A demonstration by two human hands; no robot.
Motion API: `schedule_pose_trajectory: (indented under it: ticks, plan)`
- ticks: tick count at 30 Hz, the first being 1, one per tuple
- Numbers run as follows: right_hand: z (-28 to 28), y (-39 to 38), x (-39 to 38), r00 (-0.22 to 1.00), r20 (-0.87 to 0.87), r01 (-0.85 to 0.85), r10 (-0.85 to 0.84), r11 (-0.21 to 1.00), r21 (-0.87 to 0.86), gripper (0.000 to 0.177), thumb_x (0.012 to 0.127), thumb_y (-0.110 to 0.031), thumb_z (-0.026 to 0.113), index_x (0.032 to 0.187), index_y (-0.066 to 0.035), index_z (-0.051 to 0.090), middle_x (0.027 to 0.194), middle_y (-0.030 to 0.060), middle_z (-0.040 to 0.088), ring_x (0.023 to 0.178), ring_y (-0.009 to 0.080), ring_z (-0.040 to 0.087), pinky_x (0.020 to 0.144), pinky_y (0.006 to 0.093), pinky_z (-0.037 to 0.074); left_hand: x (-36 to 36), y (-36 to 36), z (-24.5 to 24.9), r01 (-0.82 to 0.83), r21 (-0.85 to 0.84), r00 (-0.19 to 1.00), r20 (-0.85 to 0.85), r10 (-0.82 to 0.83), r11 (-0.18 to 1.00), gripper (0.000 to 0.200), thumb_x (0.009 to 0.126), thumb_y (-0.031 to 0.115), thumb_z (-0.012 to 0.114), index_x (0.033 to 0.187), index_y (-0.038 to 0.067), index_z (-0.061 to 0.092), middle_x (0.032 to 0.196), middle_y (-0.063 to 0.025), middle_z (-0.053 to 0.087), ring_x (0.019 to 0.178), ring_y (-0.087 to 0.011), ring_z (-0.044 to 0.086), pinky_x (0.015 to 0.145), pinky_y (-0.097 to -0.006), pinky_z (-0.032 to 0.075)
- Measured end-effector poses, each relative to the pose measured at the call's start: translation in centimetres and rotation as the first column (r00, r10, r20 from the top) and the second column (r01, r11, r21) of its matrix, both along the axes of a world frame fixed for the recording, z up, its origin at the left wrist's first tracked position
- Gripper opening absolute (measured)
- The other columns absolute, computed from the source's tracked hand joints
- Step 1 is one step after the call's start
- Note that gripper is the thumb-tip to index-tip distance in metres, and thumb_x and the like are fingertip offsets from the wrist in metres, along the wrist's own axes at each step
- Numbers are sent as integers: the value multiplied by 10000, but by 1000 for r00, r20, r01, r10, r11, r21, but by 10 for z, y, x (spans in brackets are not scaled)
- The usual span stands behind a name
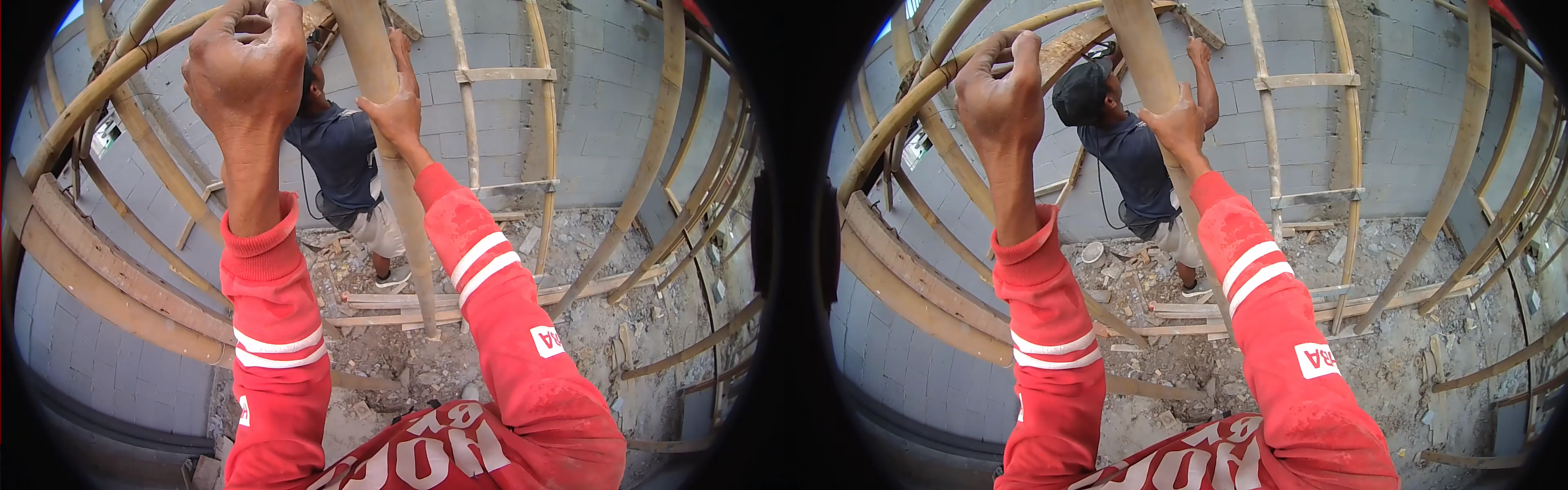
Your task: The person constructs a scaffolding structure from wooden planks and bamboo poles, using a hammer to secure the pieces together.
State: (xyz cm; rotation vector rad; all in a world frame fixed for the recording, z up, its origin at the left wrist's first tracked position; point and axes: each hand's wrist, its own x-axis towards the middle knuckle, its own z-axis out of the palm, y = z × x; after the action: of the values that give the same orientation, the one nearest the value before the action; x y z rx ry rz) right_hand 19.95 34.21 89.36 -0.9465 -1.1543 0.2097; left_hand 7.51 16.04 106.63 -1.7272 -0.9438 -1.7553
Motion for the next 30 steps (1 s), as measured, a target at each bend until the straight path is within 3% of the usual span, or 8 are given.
schedule_pose_trajectory:
  ticks: [2,9,15,18,20,24,26,30]
  plan:
    - [0,1,0,999,21,46,-47,998,44,670,665,-361,869,1163,-14,585,1005,206,735,954,366,720,845,442,559,1,-1,0,-25,3,1000,4,25,1000,386,891,344,640,1035,9,765,905,-147,754,860,-249,738,836,-345,548]
    - [4,-6,1,1000,5,1,-1,999,-51,679,663,-351,870,1178,-19,579,1012,204,733,961,370,716,856,446,556,2,-1,0,-15,1,1000,9,15,1000,382,888,343,640,1030,10,763,897,-145,752,852,-249,737,833,-344,546]
    - [1,-1,-1,998,6,56,-57,992,111,668,651,-354,829,1166,-23,563,1000,217,725,952,402,710,846,489,556,0,-1,0,-24,-4,1000,1,24,1000,381,886,346,637,1033,17,763,893,-141,752,859,-253,737,842,-346,542]
    - [2,-1,0,1000,1,-20,20,1000,24,667,651,-359,830,1160,-21,563,1002,216,726,950,403,710,844,491,558,1,-1,0,-40,10,999,6,40,999,387,884,353,638,1032,19,764,897,-137,752,870,-256,736,848,-348,541]
    - [5,-6,1,1000,15,-6,7,999,-51,675,667,-336,872,1175,-6,575,1019,206,734,964,359,722,849,434,565,0,0,-1,-39,18,999,-2,39,999,390,881,359,640,1032,22,765,903,-136,752,876,-256,735,853,-350,539]
    - [2,-1,1,1000,10,-17,18,998,-58,678,667,-341,871,1178,-7,576,1027,208,732,970,358,722,854,435,563,0,1,-1,-23,10,1000,5,23,1000,389,881,360,639,1032,24,766,905,-136,751,878,-257,735,853,-351,540]
    - [-1,5,1,1000,4,-5,5,998,59,690,666,-348,870,1189,-9,573,1034,210,731,974,359,721,859,436,561,0,1,-1,-16,15,1000,-4,16,1000,386,884,356,637,1032,23,764,907,-137,752,879,-260,736,854,-352,540]
    - [-3,8,1,999,28,18,-19,998,56,699,664,-346,870,1202,-15,569,1049,213,730,981,360,720,865,436,560,1,-1,2,-21,-1,1000,-3,21,1000,382,888,352,635,1030,20,763,910,-140,754,879,-261,737,855,-349,540]
